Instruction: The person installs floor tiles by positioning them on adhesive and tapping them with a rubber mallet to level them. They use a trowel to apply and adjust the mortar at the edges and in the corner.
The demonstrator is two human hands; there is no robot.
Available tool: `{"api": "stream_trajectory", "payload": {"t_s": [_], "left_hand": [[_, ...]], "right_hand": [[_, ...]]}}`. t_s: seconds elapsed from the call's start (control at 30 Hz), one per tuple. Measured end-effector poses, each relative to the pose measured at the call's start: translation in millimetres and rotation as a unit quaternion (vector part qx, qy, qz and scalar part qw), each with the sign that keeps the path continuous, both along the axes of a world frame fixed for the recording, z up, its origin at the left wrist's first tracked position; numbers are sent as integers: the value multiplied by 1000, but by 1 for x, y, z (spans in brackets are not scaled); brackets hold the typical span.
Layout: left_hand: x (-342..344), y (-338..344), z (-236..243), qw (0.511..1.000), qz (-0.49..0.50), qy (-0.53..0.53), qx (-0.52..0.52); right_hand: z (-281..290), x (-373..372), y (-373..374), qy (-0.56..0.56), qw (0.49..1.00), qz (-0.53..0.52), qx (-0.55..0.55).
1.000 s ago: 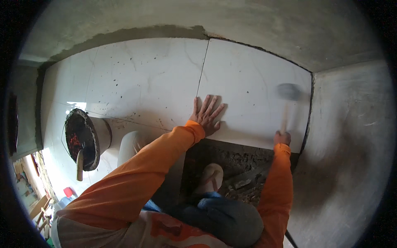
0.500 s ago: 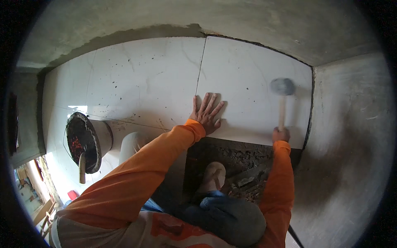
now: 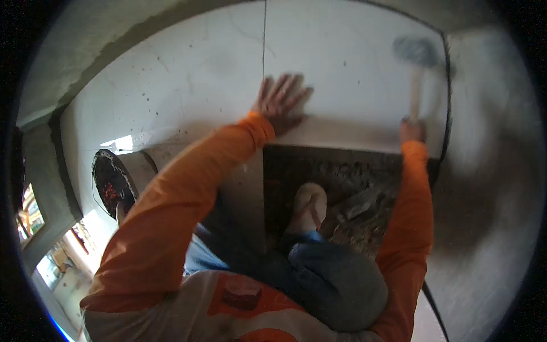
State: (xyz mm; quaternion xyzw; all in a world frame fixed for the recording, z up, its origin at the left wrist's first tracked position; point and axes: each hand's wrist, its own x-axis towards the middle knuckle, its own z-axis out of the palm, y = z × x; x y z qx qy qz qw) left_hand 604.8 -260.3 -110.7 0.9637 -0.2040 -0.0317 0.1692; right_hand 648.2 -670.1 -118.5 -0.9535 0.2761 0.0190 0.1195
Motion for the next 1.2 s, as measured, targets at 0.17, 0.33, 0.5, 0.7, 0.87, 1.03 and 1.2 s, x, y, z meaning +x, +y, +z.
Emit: {"api": "stream_trajectory", "payload": {"t_s": [0.17,0.33,0.5,0.7,0.87,1.03,1.2], "left_hand": [[43,15,-9,996,36,-72,32],[52,31,-14,986,85,-74,119],[52,33,-10,987,85,-59,127],[61,20,-10,990,74,-64,106],[58,32,-12,986,78,-76,124],[60,24,-8,989,77,-79,103],[60,34,-2,989,80,-67,101]], "right_hand": [[17,19,21,51,979,-119,156],[17,5,67,-107,956,-73,263],[42,8,74,16,990,10,140],[30,-10,15,69,992,88,62],[51,-52,54,210,975,-28,72],[27,-75,13,54,985,-74,147],[43,-49,18,59,987,-69,133]]}}
